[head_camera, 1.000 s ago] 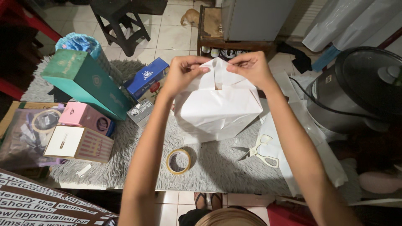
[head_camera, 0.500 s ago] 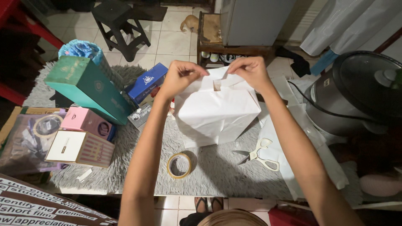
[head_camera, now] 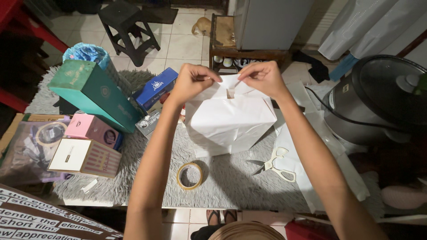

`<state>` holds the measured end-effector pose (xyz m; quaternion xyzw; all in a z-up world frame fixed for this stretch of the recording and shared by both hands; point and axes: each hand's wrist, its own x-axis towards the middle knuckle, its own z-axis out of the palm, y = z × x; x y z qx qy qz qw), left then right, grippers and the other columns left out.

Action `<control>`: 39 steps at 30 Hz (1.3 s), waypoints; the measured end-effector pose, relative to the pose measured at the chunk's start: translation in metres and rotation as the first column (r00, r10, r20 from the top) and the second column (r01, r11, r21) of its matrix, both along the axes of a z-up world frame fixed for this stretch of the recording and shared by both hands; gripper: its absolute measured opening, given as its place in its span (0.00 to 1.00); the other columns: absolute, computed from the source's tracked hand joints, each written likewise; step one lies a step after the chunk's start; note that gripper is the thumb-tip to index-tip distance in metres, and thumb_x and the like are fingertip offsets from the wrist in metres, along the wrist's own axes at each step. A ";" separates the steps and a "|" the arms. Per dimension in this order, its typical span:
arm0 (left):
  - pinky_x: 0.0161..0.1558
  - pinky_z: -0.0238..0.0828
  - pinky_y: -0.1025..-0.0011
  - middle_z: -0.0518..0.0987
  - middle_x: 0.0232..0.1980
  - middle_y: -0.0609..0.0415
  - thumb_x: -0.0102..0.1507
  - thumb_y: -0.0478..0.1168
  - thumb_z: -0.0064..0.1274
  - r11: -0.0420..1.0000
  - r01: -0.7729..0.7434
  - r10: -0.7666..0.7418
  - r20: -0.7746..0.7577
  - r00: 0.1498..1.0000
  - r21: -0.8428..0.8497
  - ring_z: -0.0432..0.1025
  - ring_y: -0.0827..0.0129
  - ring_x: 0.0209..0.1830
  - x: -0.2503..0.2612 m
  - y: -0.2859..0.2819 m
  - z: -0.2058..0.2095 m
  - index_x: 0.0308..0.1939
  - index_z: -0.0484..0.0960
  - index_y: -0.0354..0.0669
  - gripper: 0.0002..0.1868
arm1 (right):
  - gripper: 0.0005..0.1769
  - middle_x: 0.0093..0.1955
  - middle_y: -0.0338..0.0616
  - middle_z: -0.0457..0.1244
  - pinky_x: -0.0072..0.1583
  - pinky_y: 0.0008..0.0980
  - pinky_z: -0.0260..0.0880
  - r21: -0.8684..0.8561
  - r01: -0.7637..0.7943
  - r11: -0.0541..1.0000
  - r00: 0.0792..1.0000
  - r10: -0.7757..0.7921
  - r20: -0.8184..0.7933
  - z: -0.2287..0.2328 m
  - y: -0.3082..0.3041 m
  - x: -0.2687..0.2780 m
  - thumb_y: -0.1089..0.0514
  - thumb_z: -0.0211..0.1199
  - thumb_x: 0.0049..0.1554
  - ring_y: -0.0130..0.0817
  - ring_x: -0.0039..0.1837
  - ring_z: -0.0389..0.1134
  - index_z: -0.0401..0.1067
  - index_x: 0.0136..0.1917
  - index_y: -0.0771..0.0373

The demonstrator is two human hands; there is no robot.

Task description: The person wraps a rectangular box with white wrapping paper on a table. They place the box on the paper, fold the paper over the box, fold the side flaps, and press tape onto the seams to secure the wrapping, working around the box with both hands.

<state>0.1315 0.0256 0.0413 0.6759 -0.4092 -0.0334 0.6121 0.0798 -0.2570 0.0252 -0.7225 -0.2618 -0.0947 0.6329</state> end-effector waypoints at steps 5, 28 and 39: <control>0.47 0.81 0.76 0.88 0.41 0.53 0.57 0.23 0.52 0.997 -0.055 0.052 0.061 0.997 0.048 0.81 0.76 0.39 -0.011 0.000 0.013 0.38 0.89 0.36 0.13 | 0.10 0.48 0.45 0.70 0.55 0.26 0.75 -0.076 0.102 0.992 0.993 -0.106 -0.052 0.004 0.006 0.000 0.72 0.75 0.51 0.27 0.51 0.72 0.75 0.44 0.70; 0.58 0.64 0.53 0.81 0.41 0.50 0.54 0.33 0.64 0.761 -0.647 0.529 0.622 0.578 -0.046 0.74 0.51 0.50 -0.091 -0.022 0.009 0.39 0.86 0.44 0.10 | 0.07 0.45 0.40 0.69 0.57 0.39 0.64 -0.235 0.724 0.649 0.597 -0.418 0.685 0.021 0.069 -0.079 0.67 0.74 0.48 0.47 0.52 0.64 0.80 0.42 0.61; 0.71 0.60 0.50 0.77 0.37 0.56 0.56 0.29 0.61 0.780 -0.607 0.546 0.643 0.537 -0.154 0.73 0.61 0.46 -0.090 -0.015 -0.022 0.36 0.77 0.44 0.10 | 0.20 0.49 0.47 0.69 0.57 0.43 0.65 -0.276 0.618 0.737 0.711 -0.373 0.596 0.011 0.065 -0.090 0.63 0.75 0.42 0.48 0.53 0.67 0.76 0.50 0.66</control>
